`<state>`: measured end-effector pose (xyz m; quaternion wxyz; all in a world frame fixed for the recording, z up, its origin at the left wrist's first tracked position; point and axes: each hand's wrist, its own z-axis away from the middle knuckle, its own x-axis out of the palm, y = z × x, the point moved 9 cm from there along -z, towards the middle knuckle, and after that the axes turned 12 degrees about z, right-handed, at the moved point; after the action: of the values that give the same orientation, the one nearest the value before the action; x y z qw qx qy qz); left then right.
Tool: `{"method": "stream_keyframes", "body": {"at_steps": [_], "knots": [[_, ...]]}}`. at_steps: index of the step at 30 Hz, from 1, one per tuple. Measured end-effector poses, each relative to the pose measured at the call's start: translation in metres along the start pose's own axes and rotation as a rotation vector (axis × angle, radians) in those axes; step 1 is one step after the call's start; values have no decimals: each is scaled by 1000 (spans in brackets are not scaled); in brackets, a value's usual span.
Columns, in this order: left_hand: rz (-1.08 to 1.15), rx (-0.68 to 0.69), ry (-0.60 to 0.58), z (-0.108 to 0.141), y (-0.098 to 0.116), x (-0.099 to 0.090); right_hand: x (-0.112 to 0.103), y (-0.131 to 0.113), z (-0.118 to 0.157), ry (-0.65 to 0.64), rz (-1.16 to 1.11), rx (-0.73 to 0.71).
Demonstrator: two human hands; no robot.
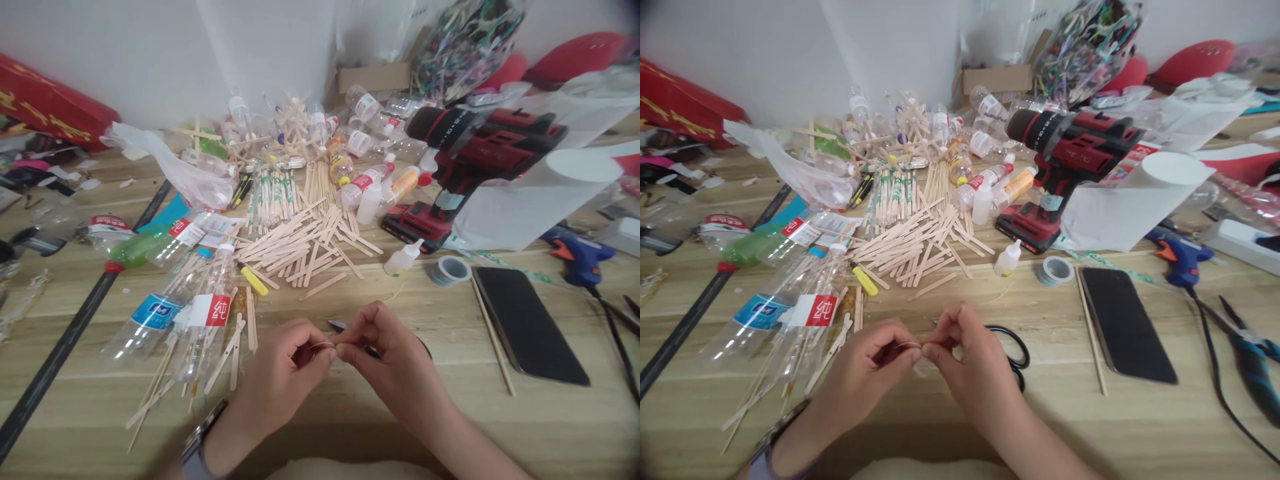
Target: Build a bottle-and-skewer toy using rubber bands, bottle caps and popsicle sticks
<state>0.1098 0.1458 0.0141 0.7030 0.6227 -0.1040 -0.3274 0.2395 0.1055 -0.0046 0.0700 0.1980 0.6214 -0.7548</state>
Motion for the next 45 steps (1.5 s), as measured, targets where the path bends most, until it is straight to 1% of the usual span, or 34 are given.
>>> {"method": "stream_keyframes", "body": {"at_steps": [6, 10, 13, 18, 24, 26, 28, 30, 32, 35, 38, 40, 42, 45], "knots": [[-13, -42, -17, 1, -3, 1, 3, -1, 1, -34, -13, -13], [5, -32, -28, 1, -4, 4, 3, -5, 2, -27, -30, -31], [-24, -11, 4, 1, -3, 3, 2, -6, 2, -4, -22, -45], [-145, 78, 94, 4, 0, 0, 1, -7, 2, 22, -17, -59], [-250, 281, 200, 15, 8, 0, -1, -15, 6, 76, 58, -97], [-244, 327, 227, 18, 10, 0, 1, -16, 6, 62, 18, -90], [-228, 349, 246, 20, 12, 0, 5, -13, 6, 18, -113, -56], [-205, 334, 253, 21, 11, 0, 10, -9, 5, -41, -251, -11], [-180, 290, 255, 20, 6, -1, 15, -6, 5, -96, -319, 24], [-144, 227, 248, 19, 0, -2, 17, -3, 5, -120, -333, 60], [-112, 212, 233, 19, -3, 0, 17, -2, 4, -115, -300, 75], [-94, 216, 225, 19, -2, 2, 17, -5, 4, -113, -233, 37], [-63, 208, 213, 19, -2, 3, 15, -11, 5, -99, -127, -40], [37, 142, 198, 17, -7, 3, 10, -20, 8, -60, 56, -153]]}}
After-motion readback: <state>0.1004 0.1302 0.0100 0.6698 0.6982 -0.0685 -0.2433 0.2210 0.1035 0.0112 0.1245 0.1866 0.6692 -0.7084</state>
